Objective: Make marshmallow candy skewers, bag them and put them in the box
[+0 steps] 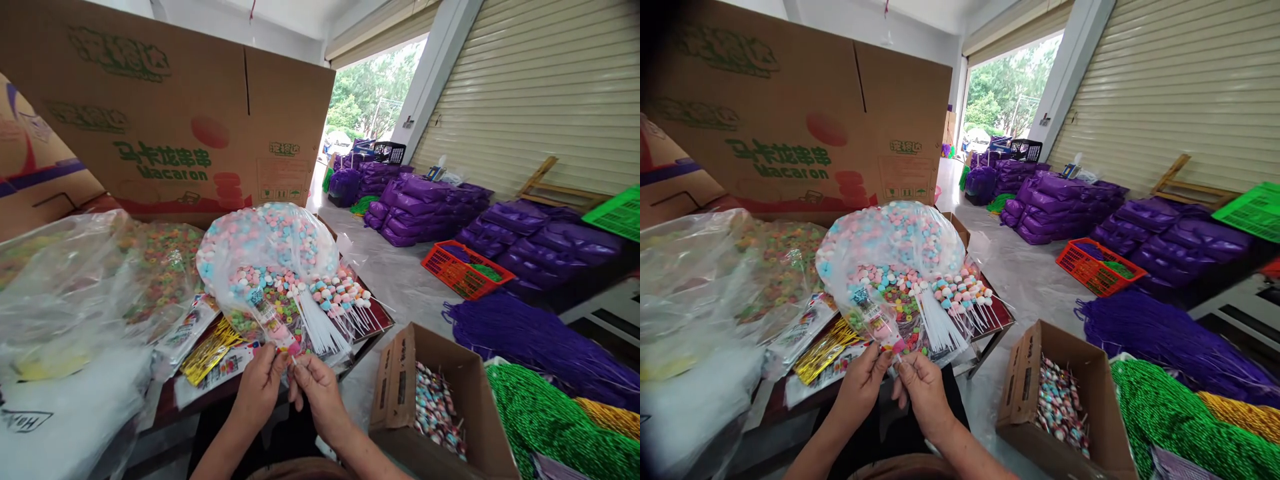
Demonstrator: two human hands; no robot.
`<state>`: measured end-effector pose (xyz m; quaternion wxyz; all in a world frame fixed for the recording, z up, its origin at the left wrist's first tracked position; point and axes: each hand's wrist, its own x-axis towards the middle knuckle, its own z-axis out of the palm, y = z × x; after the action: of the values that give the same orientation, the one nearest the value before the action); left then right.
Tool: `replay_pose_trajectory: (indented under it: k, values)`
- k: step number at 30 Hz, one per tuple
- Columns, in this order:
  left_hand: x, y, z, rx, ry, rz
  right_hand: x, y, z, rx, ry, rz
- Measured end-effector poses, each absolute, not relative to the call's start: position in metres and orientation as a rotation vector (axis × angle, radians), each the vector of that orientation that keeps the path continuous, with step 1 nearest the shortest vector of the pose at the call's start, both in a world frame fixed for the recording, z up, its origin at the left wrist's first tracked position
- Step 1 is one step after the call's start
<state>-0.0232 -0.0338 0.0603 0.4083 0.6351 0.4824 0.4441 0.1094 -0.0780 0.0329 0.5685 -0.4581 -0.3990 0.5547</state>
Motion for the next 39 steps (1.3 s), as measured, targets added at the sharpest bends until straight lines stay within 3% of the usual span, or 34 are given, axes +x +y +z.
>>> replay_pose_trajectory:
  k: [5,7,13,19,31,36,39]
  values:
    - [-0.022,-0.038,0.066,1.646,1.212,1.091,0.112,-0.082,0.041,-1.089,-0.987,1.295]
    - [-0.025,-0.035,0.07,1.469,1.075,0.994,0.114,-0.083,0.045,-1.107,-0.999,1.285]
    - [-0.025,-0.021,0.09,0.743,0.616,1.169,0.117,-0.085,0.044,-1.112,-0.994,1.298]
    - [-0.007,-0.026,0.111,0.705,0.567,1.081,0.115,-0.09,0.044,-1.1,-1.05,1.301]
    - [0.001,-0.035,0.09,0.741,0.671,0.98,0.105,-0.092,0.038,-1.104,-1.02,1.35]
    - [-0.01,-0.033,0.082,0.795,0.681,0.976,0.149,-0.073,0.058,-1.147,-1.408,1.468]
    - [-0.009,-0.042,0.085,0.821,0.561,0.82,0.176,-0.059,0.077,-1.143,-1.223,1.273]
